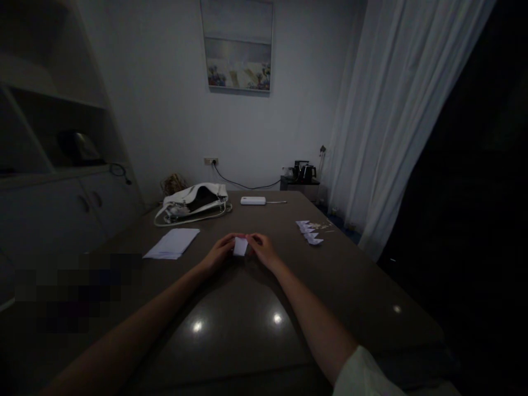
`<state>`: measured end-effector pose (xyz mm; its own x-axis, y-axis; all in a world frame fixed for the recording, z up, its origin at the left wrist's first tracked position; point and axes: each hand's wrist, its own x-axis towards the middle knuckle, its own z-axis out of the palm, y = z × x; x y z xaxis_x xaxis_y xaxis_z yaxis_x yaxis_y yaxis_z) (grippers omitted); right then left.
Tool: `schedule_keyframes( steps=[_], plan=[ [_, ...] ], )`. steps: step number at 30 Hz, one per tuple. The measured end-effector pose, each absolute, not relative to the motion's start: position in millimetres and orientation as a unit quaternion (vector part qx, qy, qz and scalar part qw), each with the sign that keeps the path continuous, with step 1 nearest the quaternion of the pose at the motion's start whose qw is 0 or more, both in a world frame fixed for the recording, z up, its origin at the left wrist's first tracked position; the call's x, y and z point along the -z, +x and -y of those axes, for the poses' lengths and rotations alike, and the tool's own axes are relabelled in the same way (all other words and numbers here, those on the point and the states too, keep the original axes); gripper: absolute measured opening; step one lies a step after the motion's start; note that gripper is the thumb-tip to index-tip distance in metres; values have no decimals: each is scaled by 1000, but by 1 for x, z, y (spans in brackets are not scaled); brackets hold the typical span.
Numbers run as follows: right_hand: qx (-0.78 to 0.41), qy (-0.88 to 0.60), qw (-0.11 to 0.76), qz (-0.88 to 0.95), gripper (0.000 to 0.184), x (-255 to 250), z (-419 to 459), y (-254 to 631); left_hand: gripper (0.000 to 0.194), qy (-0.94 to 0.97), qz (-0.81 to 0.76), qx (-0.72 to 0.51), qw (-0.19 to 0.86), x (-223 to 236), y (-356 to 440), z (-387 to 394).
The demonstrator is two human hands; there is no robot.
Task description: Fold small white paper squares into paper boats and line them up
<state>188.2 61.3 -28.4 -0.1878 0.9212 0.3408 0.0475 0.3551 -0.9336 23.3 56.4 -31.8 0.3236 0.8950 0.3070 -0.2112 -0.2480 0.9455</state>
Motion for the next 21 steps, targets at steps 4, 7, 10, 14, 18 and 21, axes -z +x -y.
schedule_keyframes(
  steps=[4, 7, 10, 14, 18, 21],
  plan=[
    [-425, -377, 518, 639, 42, 30, -63, 188, 33, 605, -284, -507, 544, 34, 23, -59],
    [-422, -376, 517, 643, 41, 30, -63, 188, 34, 603, -282, -512, 543, 33, 24, -58],
    [-417, -375, 515, 649, 40, 30, -63, 189, 34, 601, -287, -511, 543, 30, 25, -55],
    [-410, -378, 513, 652, 40, 29, -62, 189, 34, 606, -287, -512, 537, 27, 25, -53],
    [-410, -376, 513, 654, 39, 30, -62, 188, 33, 607, -286, -513, 535, 28, 24, -53],
    [-408, -376, 513, 655, 38, 30, -63, 188, 33, 601, -293, -511, 540, 29, 24, -54]
  ],
)
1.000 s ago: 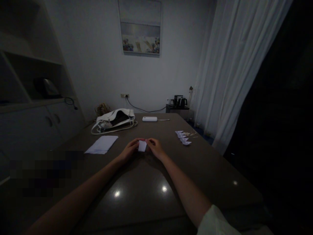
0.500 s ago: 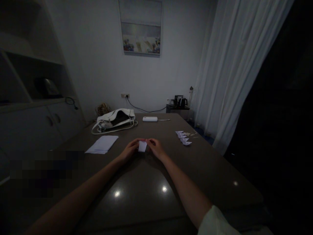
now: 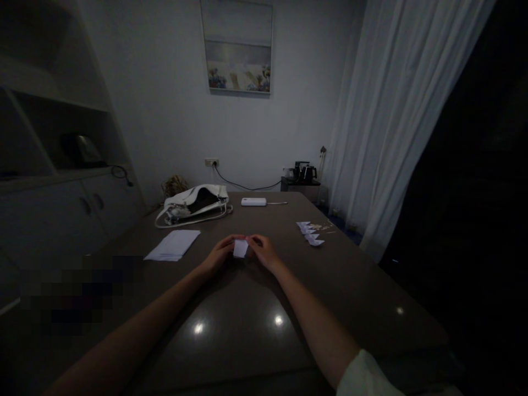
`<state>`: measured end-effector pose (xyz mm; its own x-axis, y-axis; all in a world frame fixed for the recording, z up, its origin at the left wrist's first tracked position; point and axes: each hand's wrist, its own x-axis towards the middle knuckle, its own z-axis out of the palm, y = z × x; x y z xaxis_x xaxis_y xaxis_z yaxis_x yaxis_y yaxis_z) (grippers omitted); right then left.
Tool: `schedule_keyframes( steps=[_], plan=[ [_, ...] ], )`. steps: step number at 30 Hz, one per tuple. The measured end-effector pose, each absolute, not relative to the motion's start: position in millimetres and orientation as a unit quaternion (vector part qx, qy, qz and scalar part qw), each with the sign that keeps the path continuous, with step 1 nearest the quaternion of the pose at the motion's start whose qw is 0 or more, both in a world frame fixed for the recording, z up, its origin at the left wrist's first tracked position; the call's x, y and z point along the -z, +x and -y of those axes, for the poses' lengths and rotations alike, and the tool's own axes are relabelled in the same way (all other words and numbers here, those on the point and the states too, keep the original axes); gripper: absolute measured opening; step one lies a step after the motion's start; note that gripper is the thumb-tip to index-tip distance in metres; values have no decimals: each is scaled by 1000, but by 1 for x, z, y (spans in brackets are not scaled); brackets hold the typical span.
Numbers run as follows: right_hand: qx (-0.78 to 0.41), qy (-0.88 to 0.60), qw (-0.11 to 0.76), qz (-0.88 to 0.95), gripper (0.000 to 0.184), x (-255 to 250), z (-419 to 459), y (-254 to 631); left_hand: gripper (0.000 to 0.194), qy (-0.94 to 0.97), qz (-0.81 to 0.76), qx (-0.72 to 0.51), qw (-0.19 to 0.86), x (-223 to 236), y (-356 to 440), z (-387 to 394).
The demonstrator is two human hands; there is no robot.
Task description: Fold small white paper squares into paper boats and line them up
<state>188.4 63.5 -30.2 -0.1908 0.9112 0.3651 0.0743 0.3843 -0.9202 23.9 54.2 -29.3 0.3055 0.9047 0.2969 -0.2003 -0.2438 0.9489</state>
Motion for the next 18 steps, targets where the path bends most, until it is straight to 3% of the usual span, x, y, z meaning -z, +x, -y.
schedule_keyframes(
  steps=[18],
  plan=[
    [-413, -368, 505, 663, 30, 29, -61, 189, 40, 617, -321, -501, 515, 20, 26, -45]
  ],
)
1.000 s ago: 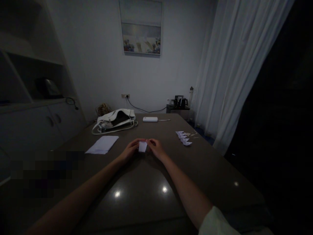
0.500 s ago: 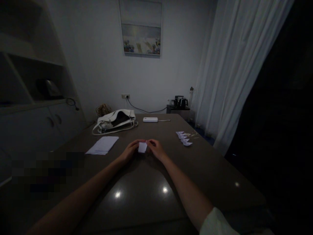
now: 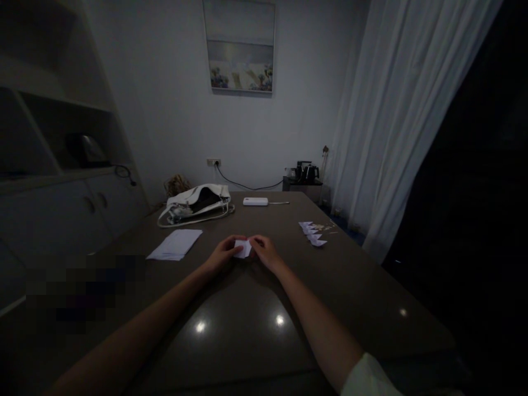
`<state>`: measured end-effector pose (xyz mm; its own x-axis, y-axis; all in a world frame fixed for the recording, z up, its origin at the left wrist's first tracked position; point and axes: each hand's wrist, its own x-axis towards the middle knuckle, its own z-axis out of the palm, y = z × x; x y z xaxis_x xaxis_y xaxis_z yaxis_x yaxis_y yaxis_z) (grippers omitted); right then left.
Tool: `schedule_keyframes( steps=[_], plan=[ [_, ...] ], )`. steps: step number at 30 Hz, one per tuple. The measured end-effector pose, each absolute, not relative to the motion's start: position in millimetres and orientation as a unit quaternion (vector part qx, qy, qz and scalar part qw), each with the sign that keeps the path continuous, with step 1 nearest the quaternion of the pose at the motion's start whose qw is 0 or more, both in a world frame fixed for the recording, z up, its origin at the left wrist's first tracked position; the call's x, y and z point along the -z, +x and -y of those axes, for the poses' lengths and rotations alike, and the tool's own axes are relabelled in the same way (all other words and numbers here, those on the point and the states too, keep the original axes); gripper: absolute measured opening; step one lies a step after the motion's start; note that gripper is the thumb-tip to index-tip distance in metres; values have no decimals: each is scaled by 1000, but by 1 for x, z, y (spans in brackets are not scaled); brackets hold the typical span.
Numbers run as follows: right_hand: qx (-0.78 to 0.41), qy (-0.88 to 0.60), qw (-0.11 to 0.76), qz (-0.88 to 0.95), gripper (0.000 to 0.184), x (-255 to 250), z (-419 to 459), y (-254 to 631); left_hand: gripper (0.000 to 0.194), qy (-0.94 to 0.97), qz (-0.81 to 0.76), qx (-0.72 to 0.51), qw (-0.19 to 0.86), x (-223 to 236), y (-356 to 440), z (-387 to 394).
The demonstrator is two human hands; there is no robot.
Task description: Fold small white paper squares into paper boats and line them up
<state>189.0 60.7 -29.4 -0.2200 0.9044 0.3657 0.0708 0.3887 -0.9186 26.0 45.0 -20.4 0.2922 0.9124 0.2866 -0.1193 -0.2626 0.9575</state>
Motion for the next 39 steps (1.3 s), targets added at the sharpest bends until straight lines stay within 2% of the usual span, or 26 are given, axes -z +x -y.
schedule_keyframes(
  steps=[6, 11, 18, 22, 25, 31, 34, 39],
  plan=[
    [-432, -377, 500, 649, 25, 32, -62, 189, 40, 637, -343, -495, 481, 26, 26, -48],
    [-371, -404, 478, 686, 21, 36, -59, 190, 45, 669, -382, -477, 423, 33, 27, -49],
    [-282, -466, 417, 728, 16, 32, -51, 185, 31, 726, -454, -411, 314, 27, 27, -41],
    [-327, -456, 374, 738, 17, 27, -46, 194, 23, 738, -477, -390, 275, 19, 24, -31],
    [-341, -466, 322, 750, 17, 23, -38, 204, 21, 734, -491, -370, 289, 15, 24, -25],
    [-201, -501, 300, 787, 13, 11, -22, 212, 11, 770, -491, -283, 295, 14, 27, -17],
    [-198, -475, 248, 820, 9, 8, -17, 214, 10, 772, -494, -265, 299, 16, 26, -16],
    [-162, -467, 231, 838, 12, 13, -11, 217, 8, 767, -499, -261, 306, 18, 24, -16]
  ],
)
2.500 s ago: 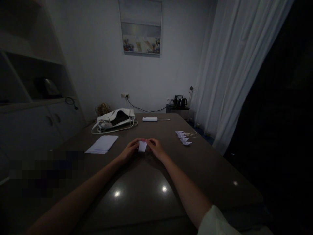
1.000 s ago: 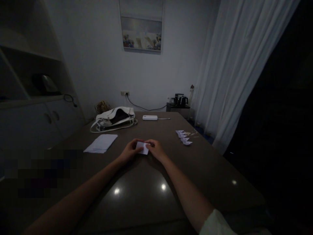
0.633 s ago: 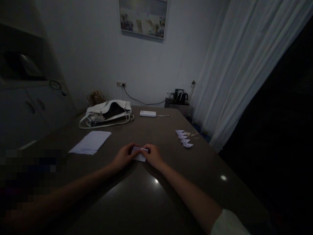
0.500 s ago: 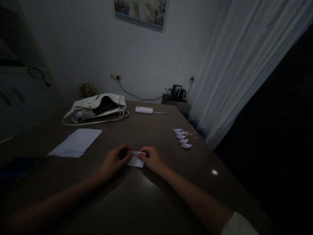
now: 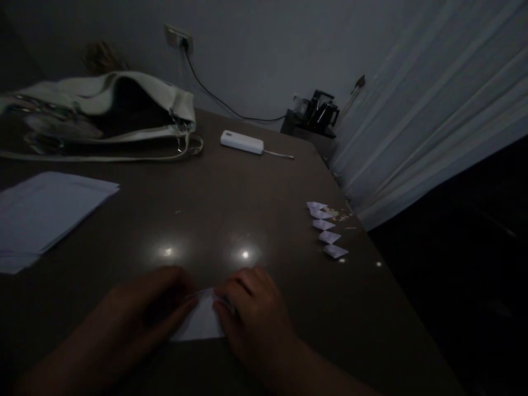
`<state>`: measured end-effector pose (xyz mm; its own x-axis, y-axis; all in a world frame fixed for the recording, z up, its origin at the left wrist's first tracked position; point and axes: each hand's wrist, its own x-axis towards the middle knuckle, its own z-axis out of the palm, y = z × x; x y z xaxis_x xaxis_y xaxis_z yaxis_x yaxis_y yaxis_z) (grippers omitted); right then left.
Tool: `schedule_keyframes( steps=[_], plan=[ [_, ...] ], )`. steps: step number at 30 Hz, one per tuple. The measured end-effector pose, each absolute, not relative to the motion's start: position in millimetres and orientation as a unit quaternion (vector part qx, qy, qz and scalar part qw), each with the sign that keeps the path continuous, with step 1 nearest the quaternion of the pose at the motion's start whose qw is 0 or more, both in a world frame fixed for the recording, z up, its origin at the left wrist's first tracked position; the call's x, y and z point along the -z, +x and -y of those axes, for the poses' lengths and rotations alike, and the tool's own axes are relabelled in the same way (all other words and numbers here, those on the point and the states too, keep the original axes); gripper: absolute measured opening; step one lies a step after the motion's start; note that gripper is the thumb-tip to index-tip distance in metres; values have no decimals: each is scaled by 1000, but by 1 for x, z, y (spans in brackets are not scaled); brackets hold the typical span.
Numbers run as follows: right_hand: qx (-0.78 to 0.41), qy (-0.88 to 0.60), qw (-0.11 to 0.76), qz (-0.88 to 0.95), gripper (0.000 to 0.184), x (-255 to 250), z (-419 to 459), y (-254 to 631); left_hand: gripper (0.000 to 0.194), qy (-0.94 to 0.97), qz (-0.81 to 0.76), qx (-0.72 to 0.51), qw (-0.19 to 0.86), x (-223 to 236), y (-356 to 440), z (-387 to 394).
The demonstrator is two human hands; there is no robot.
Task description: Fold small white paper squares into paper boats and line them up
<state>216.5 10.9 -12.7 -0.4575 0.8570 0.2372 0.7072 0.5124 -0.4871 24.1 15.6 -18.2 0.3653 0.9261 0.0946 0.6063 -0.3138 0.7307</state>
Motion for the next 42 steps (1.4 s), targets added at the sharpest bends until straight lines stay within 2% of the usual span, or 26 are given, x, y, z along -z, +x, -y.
schedule_keyframes(
  steps=[6, 18, 42],
  plan=[
    [-153, -457, 235, 844, 14, 15, -10, 217, 12, 779, -484, -260, 304, 20, 20, -14],
    [-151, -457, 241, 842, 20, 14, -8, 220, 20, 867, -358, -291, 188, 13, 21, -6],
    [-141, -458, 214, 851, 21, 12, -8, 219, 24, 854, -371, -291, 220, 16, 23, -6]
  ],
)
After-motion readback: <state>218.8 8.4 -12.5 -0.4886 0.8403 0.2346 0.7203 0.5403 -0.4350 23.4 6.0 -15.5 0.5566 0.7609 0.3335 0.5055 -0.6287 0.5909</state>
